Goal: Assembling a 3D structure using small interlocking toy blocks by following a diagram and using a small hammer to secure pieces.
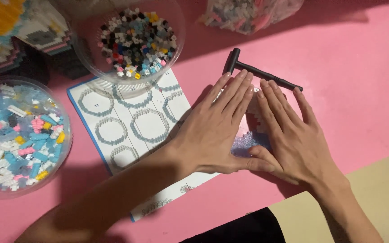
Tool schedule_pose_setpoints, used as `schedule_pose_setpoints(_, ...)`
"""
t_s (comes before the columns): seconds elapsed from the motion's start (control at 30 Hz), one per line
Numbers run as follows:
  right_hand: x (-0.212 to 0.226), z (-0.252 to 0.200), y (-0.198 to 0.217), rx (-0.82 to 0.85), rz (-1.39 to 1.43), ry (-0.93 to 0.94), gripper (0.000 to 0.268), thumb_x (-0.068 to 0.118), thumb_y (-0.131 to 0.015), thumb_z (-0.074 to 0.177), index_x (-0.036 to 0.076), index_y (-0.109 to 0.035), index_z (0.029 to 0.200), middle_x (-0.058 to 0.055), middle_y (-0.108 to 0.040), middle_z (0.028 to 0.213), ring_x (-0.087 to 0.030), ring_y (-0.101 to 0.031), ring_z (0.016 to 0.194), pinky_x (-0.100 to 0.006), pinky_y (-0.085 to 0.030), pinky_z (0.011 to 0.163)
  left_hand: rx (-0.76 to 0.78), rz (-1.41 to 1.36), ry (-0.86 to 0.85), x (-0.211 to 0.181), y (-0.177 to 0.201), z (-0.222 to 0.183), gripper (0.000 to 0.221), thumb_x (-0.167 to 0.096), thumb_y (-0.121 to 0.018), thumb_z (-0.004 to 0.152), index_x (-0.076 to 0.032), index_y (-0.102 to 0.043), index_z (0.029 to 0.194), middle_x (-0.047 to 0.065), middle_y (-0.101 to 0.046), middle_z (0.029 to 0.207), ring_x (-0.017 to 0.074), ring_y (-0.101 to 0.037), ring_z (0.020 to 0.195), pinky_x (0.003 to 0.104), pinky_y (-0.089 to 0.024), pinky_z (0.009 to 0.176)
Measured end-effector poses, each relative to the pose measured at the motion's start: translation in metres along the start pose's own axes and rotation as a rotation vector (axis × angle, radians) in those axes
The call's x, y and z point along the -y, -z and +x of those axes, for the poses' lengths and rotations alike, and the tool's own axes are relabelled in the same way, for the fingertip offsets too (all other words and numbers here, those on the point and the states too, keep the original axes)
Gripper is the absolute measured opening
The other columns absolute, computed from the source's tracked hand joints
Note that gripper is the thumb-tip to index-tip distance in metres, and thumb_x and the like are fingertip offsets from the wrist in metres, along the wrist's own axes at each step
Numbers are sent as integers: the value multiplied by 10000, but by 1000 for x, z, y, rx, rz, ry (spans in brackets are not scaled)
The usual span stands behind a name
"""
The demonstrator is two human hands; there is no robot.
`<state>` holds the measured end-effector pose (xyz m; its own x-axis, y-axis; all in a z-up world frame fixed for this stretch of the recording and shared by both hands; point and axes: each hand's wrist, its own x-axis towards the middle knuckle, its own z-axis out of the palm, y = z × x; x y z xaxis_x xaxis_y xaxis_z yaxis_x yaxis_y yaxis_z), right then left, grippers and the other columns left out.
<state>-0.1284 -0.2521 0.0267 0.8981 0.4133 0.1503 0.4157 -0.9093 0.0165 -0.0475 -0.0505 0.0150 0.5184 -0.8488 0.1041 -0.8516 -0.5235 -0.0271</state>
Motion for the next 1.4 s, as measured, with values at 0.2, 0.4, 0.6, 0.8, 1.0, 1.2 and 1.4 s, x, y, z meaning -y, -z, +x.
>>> schedule_pose_setpoints(0.2, 3, 2, 1, 40, 15, -33, 994, 701, -211, 1038, -59, -258, 1676, -253, -269, 1755, -329, -238, 1645, -530, -118, 1344, -4, -65, -46, 7, 2, -1, 1401, -1019, 16, 797, 84, -128, 1648, 259, -117, 1756, 343, -61, 1654, 459, 19, 1350)
schedule_pose_setpoints(0.4, 3, 0, 3, 19, 26, -34, 960, 669, -243, 1040, -43, -248, 1684, -249, -269, 1757, -344, -253, 1643, -574, -142, 1335, -78, -222, -27, 17, 8, -11, 1239, -876, -20, 880, 99, -97, 1642, 288, -61, 1752, 357, -78, 1689, 469, -52, 1379)
schedule_pose_setpoints(0.6, 5, 0, 4, 28, 57, -70, 1002, 723, -259, 1024, -33, -265, 1682, -226, -293, 1757, -339, -263, 1639, -561, -134, 1332, -133, -84, 71, 10, 4, -25, 1270, -885, -2, 926, 141, -316, 1605, 300, -335, 1700, 353, -240, 1630, 451, -87, 1362)
schedule_pose_setpoints(0.8, 1, -4, 0, -25, 119, -64, 995, 705, -342, 1011, -35, -292, 1676, -225, -315, 1752, -347, -280, 1641, -551, -163, 1344, -65, 14, 88, 7, 2, -24, 1350, -970, 31, 874, 100, -278, 1637, 267, -278, 1733, 327, -167, 1648, 498, 5, 1357)
schedule_pose_setpoints(1.0, 4, -1, 2, -69, 1, -36, 1032, 747, -348, 1020, -75, -418, 1641, -248, -429, 1709, -369, -393, 1601, -581, -217, 1326, -25, 160, 83, 5, -2, -27, 1419, -1053, 23, 853, 73, -246, 1672, 229, -237, 1766, 322, -124, 1658, 519, 9, 1356)
schedule_pose_setpoints(1.2, 6, -2, -2, -65, -26, -38, 1070, 772, -312, 1029, -96, -419, 1646, -258, -419, 1713, -361, -383, 1604, -581, -213, 1323, -38, 3, 83, 6, -1, -30, 1386, -1009, -84, 870, 111, -240, 1671, 265, -202, 1762, 349, -134, 1653, 474, -63, 1364)
schedule_pose_setpoints(1.4, 8, -2, -2, -53, -50, -52, 1042, 741, -322, 1045, -101, -416, 1651, -253, -401, 1723, -350, -380, 1608, -553, -207, 1319, -50, 17, 86, 4, -4, -29, 1396, -1023, -74, 864, 101, -248, 1675, 253, -207, 1767, 339, -118, 1655, 483, -36, 1364)
